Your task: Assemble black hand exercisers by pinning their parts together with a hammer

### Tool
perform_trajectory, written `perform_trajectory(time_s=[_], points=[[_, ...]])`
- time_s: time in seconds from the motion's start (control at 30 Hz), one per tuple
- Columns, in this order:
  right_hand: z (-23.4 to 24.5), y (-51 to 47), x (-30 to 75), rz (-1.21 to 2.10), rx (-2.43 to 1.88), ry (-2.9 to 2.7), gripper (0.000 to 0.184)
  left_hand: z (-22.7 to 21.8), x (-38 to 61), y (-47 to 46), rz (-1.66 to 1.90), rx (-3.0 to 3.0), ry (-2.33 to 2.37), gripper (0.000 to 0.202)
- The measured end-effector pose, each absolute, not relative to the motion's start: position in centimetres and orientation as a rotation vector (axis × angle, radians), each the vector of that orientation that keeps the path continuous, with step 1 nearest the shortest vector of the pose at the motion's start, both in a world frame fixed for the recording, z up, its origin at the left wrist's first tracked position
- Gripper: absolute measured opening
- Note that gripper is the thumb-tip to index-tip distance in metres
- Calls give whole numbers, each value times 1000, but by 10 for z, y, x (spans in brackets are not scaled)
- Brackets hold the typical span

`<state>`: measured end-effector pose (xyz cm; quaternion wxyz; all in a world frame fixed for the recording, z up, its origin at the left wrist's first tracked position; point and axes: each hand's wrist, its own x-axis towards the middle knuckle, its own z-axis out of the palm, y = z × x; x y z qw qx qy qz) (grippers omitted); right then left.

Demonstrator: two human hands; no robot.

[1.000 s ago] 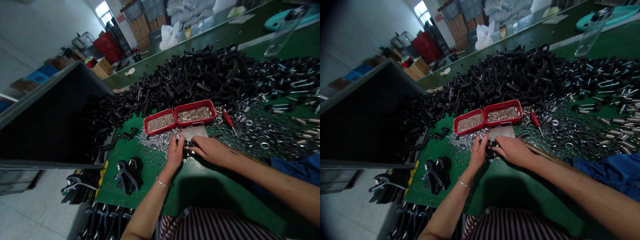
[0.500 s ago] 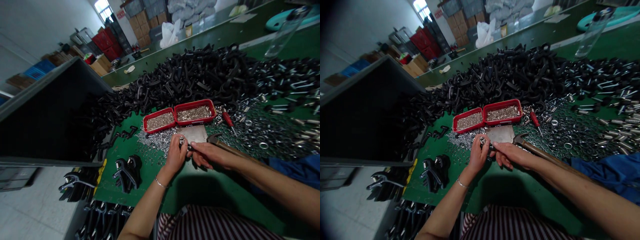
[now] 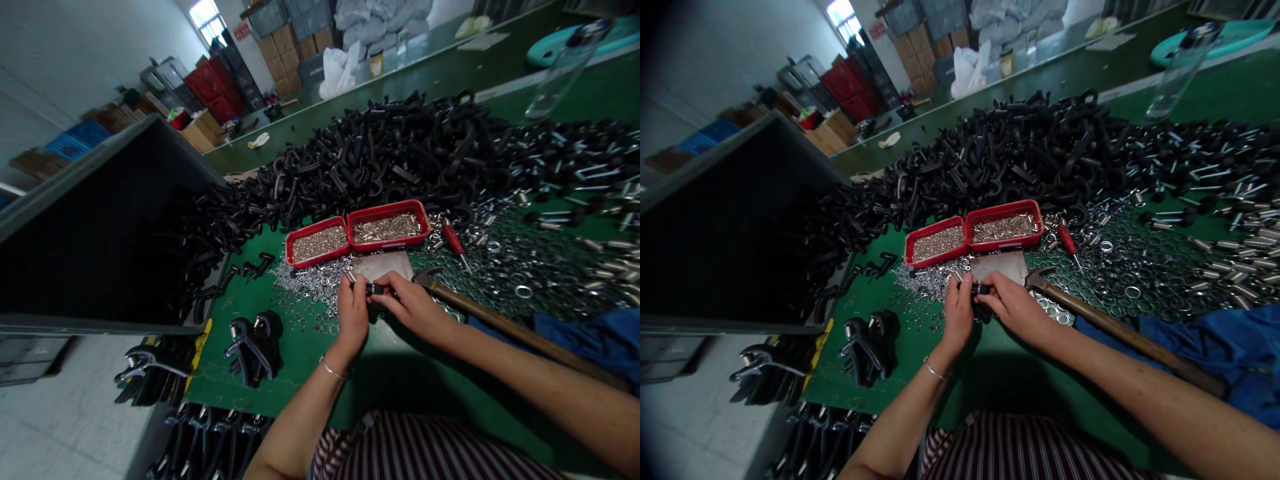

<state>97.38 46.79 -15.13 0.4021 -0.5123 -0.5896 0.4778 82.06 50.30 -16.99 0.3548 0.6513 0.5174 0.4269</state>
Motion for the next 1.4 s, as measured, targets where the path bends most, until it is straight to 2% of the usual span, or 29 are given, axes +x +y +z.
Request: perform_trajectory(time_s=[0.1, 0.13, 0.23, 0.27, 0.4, 0.47, 0.57, 0.6, 0.67, 0.77, 0.83, 1.07, 1.2, 1.3, 1.4], points=[[-155, 464, 972, 1614, -1259, -1331, 39, -171, 819, 502, 1085, 1914, 1254, 26], [-156, 462, 972, 1604, -1285, -1350, 40, -171, 818, 501, 1060, 1938, 1214, 26], [-157, 460, 972, 1277, -1389, -1496, 37, -171, 816, 500, 1068, 1814, 1261, 26], [-158, 461, 973, 1284, -1376, -1495, 38, -171, 816, 500, 1090, 1801, 1298, 26], [-156, 462, 978, 1855, -1140, -1328, 52, -165, 816, 500, 1074, 2010, 1215, 23], [-154, 463, 981, 1725, -1191, -1391, 49, -163, 818, 500, 1046, 1959, 1195, 22], [-154, 462, 981, 1118, -1317, -1572, 42, -167, 823, 498, 1014, 1672, 1301, 25], [-156, 461, 980, 1030, -1312, -1571, 37, -169, 824, 497, 1010, 1610, 1337, 25], [-160, 458, 976, 1194, -1264, -1412, 32, -174, 824, 494, 1029, 1644, 1387, 24], [-167, 455, 973, 1687, -1134, -948, 37, -175, 818, 500, 1028, 1935, 1337, 18], [-170, 457, 974, 1807, -1116, -860, 38, -173, 815, 512, 926, 2100, 1215, 15], [-169, 466, 998, 1315, -1477, -1561, 27, -181, 836, 567, 304, 2475, 1032, 6], [-164, 452, 1031, 1291, -1502, -1684, 30, -170, 852, 588, 354, 2630, 957, 18], [-164, 442, 1061, 1258, -1581, -1643, 32, -152, 864, 621, 438, 2686, 985, 10], [-169, 437, 1083, 1152, -1681, -1673, 33, -146, 879, 662, 163, 2742, 1186, 15]])
